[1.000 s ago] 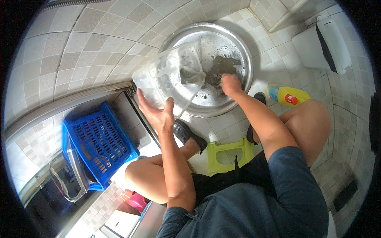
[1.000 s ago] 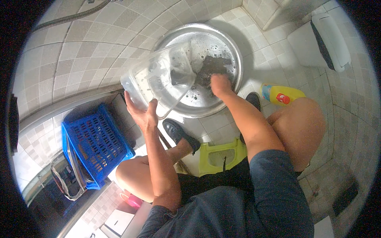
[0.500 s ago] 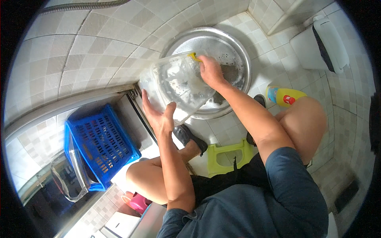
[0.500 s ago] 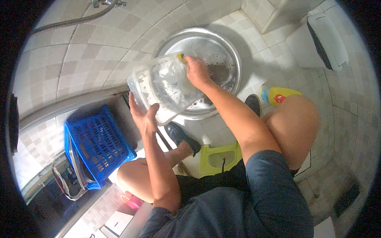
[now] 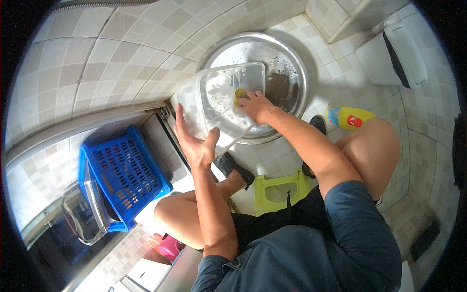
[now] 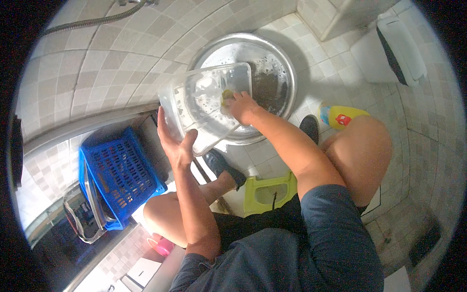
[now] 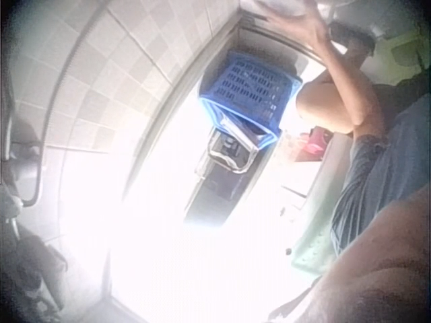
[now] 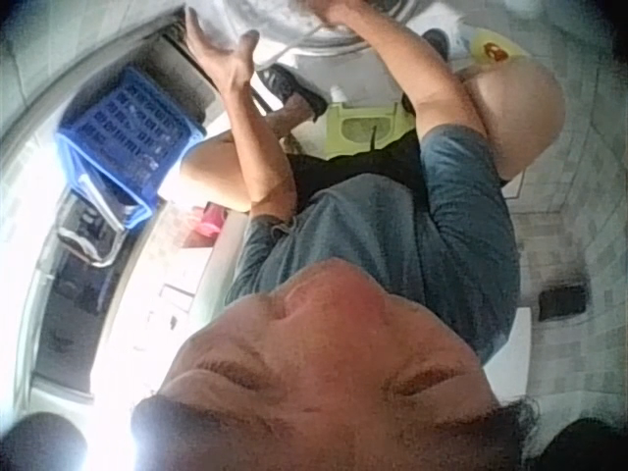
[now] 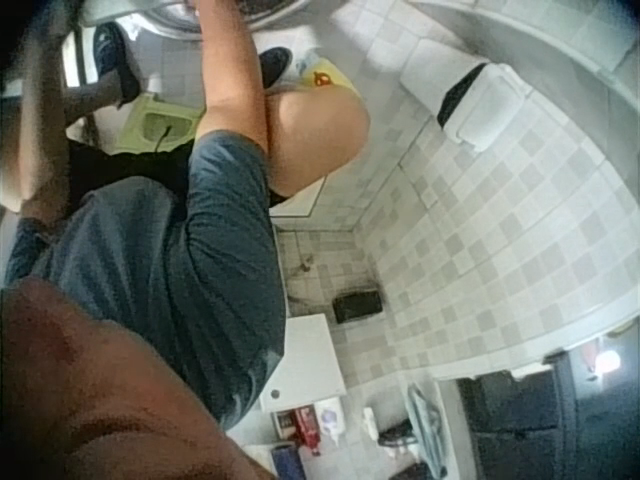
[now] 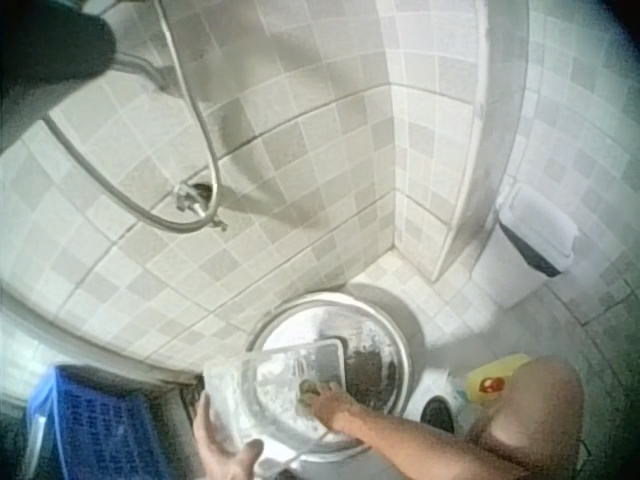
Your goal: The person cleans a plastic container using a sponge in a basin of soapy water, then rinses it with a shower head.
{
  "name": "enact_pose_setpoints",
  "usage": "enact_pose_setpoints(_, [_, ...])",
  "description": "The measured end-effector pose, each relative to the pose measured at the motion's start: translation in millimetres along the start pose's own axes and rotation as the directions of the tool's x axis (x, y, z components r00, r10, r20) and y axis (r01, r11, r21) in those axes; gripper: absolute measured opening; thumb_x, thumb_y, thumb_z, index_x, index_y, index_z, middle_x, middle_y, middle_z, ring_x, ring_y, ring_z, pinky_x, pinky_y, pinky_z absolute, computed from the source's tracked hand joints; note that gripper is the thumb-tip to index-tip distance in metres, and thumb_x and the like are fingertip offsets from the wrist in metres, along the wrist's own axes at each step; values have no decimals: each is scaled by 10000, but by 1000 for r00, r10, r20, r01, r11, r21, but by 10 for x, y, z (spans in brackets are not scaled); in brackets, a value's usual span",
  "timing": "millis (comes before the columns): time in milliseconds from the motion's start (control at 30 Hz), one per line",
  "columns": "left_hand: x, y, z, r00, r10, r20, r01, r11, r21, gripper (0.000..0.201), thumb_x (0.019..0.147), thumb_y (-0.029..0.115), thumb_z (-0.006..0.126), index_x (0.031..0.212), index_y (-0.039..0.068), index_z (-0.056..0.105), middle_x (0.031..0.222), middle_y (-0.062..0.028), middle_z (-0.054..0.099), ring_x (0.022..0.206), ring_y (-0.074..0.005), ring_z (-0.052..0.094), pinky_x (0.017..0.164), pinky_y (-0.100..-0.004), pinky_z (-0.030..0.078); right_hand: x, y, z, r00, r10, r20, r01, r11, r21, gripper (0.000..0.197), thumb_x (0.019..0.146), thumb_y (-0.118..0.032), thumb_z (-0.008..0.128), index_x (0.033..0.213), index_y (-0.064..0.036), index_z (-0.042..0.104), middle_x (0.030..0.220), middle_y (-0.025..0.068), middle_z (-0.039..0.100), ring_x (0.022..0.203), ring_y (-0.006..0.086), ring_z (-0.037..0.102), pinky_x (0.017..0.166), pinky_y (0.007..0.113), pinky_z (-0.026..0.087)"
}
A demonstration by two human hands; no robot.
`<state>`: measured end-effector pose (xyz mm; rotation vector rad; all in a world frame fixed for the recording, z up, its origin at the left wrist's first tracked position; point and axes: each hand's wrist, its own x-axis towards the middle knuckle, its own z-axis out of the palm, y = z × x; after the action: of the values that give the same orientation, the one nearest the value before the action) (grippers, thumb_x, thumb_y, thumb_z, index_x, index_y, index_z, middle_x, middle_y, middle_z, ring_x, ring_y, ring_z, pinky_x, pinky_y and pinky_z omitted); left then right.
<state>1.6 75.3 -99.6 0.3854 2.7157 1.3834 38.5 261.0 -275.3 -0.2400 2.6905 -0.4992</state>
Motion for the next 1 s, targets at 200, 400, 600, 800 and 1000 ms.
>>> enact_pose_setpoints(200, [59,-147,-109,996,-16,-88,24,996,88,1032,617,158,751,1557,27,348,1393,-251,463,1293,-388,500,1124,-459,387,-92,68,124,983,-74,-167,70,997,-32,351,862,-61,630,1197,-104,722,1380,60,598,1357,309,482,1078,487,408])
enact_pose_setpoints(400, [193,-396,-222,969,-13,-246,35,995,88,988,670,80,736,1553,-37,307,1468,-223,460,1298,-312,503,1115,-407,391,-266,590,515,877,474,-74,-435,850,297,238,916,-133,589,1099,-30,701,1147,159,687,1184,355,607,963,490,520])
enact_pose_setpoints(600, [137,-504,-241,955,-231,-187,133,894,-428,980,711,102,707,1584,40,266,1333,-196,531,1212,-342,555,1025,-427,458,-295,387,661,881,472,-21,-452,856,250,460,864,-196,691,1279,-22,597,1332,187,560,1275,365,535,1015,520,478])
enact_pose_setpoints(800, [66,-701,-266,812,-570,-121,391,687,-612,682,794,212,612,1425,11,447,1200,-170,592,972,-317,621,770,-460,527,-147,224,915,944,326,-54,-319,941,108,385,893,-158,621,1247,-11,656,1286,188,624,1219,369,588,1013,555,464])
enact_pose_setpoints(1000, [91,-593,-136,635,-700,325,539,100,-837,754,784,397,570,1448,55,461,1419,-212,512,1291,-442,487,1051,-684,366,99,699,735,692,688,216,-354,64,933,306,883,-122,560,1098,49,694,1037,222,717,955,351,700,826,467,532])
